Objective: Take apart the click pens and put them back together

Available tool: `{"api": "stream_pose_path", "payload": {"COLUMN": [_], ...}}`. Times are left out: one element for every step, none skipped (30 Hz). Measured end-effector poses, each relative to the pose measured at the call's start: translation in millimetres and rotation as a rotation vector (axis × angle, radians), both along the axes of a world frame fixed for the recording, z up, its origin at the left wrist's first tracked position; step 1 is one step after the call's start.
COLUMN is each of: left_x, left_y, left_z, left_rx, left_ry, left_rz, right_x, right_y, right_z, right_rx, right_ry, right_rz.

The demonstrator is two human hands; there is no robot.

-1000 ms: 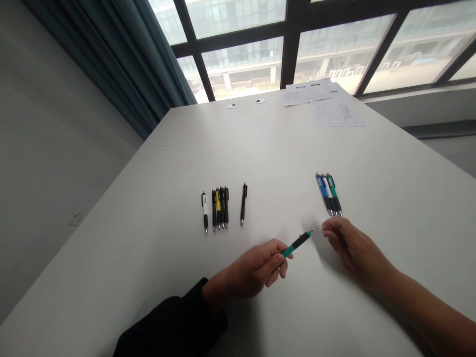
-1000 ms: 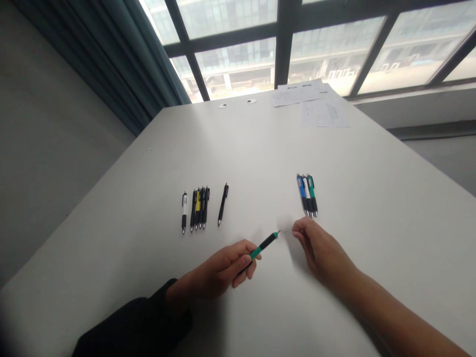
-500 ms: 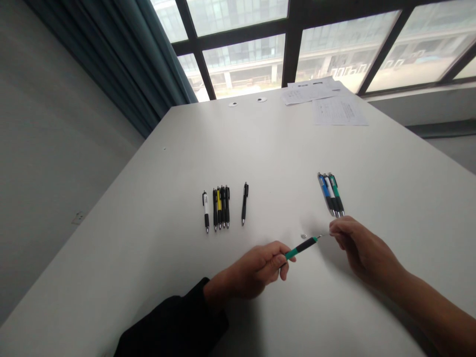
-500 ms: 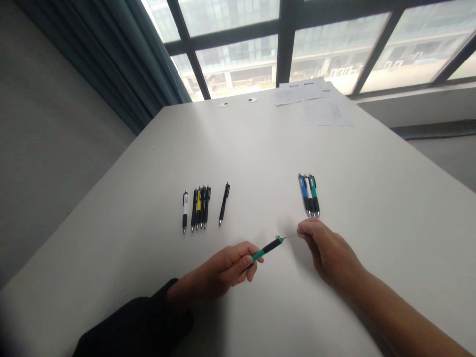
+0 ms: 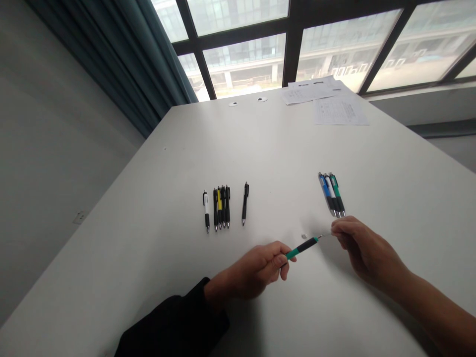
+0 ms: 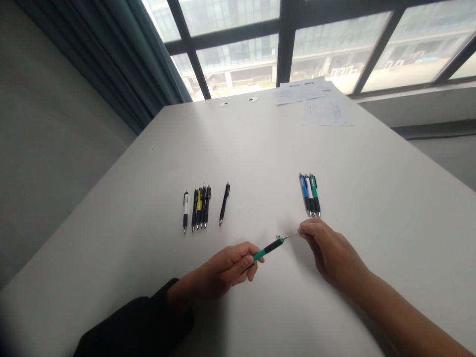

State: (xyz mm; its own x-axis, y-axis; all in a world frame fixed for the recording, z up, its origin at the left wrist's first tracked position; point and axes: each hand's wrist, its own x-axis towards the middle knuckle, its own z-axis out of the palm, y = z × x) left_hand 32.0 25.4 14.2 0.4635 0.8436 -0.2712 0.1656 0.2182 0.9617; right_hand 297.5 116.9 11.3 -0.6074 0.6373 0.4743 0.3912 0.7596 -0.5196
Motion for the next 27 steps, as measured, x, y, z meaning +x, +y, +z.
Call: {"api": "stream_pose_path", "payload": {"left_x": [-0.1, -0.2, -0.3, -0.5, -0.6, -0.7, -0.9, -1.0, -1.0, -1.0, -0.9, -0.8, -0.6, -0.4, -0.3, -0.1, 0.0, 0.0, 0.1, 0.1, 0.1, 0.1, 0.1, 0.1, 0.1, 0.1, 0.1], "left_y": [0.4, 0.9, 1.5, 2.1, 2.7, 3.2, 3.5, 3.7, 3.7, 3.6, 3.4, 3.1, 2.9, 2.7, 2.5, 2.4, 2.5, 2.5, 2.6, 2.7, 2.8, 2.7, 2.7, 2.5, 2.2, 1.9, 1.5], "left_z": [0.3, 0.6, 1.1, 1.8, 2.5, 3.3, 4.0, 4.6, 5.0, 5.2, 5.1, 4.9, 4.7, 4.6, 4.6, 4.7, 5.0, 5.3, 5.6, 5.8, 5.8, 5.6, 5.2, 4.7, 4.0, 3.4, 2.8], "left_rx": [0.004, 0.011, 0.020, 0.030, 0.039, 0.048, 0.054, 0.059, 0.064, 0.068, 0.071, 0.075, 0.079, 0.086, 0.094, 0.102, 0.109, 0.112, 0.114, 0.115, 0.115, 0.115, 0.116, 0.117, 0.118, 0.117, 0.112], "left_ry": [0.008, 0.017, 0.025, 0.034, 0.042, 0.052, 0.063, 0.074, 0.085, 0.097, 0.108, 0.117, 0.123, 0.127, 0.129, 0.130, 0.131, 0.133, 0.134, 0.135, 0.134, 0.133, 0.131, 0.130, 0.127, 0.124, 0.119], "left_rz": [-0.003, -0.008, -0.018, -0.027, -0.035, -0.039, -0.042, -0.045, -0.044, -0.042, -0.041, -0.039, -0.037, -0.035, -0.035, -0.036, -0.038, -0.040, -0.042, -0.043, -0.043, -0.042, -0.043, -0.044, -0.045, -0.048, -0.050], "right_x": [-0.3, -0.8, -1.3, -1.8, -2.3, -2.7, -2.8, -2.8, -2.6, -2.4, -2.1, -1.9, -1.7, -1.7, -1.7, -1.8, -2.0, -2.3, -2.6, -3.1, -3.7, -4.4, -5.2, -6.1, -6.9, -7.5, -7.9], "right_y": [-0.4, -0.7, -1.0, -1.1, -1.0, -0.7, -0.3, 0.1, 0.6, 0.9, 1.1, 1.0, 0.8, 0.3, -0.4, -1.1, -2.0, -2.9, -3.9, -5.0, -6.1, -7.3, -8.5, -9.8, -11.0, -12.0, -13.0], "right_z": [0.3, 0.6, 1.1, 1.6, 2.1, 2.4, 2.6, 2.5, 2.3, 1.9, 1.4, 0.8, 0.2, -0.4, -1.0, -1.6, -2.0, -2.2, -2.2, -1.8, -1.0, 0.2, 1.7, 3.5, 5.3, 7.0, 8.4], "right_rx": [0.002, 0.001, -0.001, -0.004, -0.005, -0.003, 0.001, 0.010, 0.020, 0.029, 0.034, 0.034, 0.028, 0.019, 0.006, -0.006, -0.019, -0.031, -0.041, -0.053, -0.067, -0.084, -0.106, -0.135, -0.171, -0.205, -0.238], "right_ry": [0.000, 0.001, 0.000, 0.001, 0.001, 0.003, 0.003, 0.004, 0.003, 0.001, -0.001, -0.004, -0.006, -0.009, -0.011, -0.013, -0.016, -0.018, -0.017, -0.017, -0.016, -0.019, -0.028, -0.042, -0.058, -0.070, -0.075], "right_rz": [0.003, 0.008, 0.013, 0.017, 0.020, 0.024, 0.028, 0.033, 0.038, 0.043, 0.042, 0.037, 0.027, 0.017, 0.010, 0.007, 0.008, 0.013, 0.018, 0.021, 0.021, 0.023, 0.030, 0.041, 0.053, 0.065, 0.074]}}
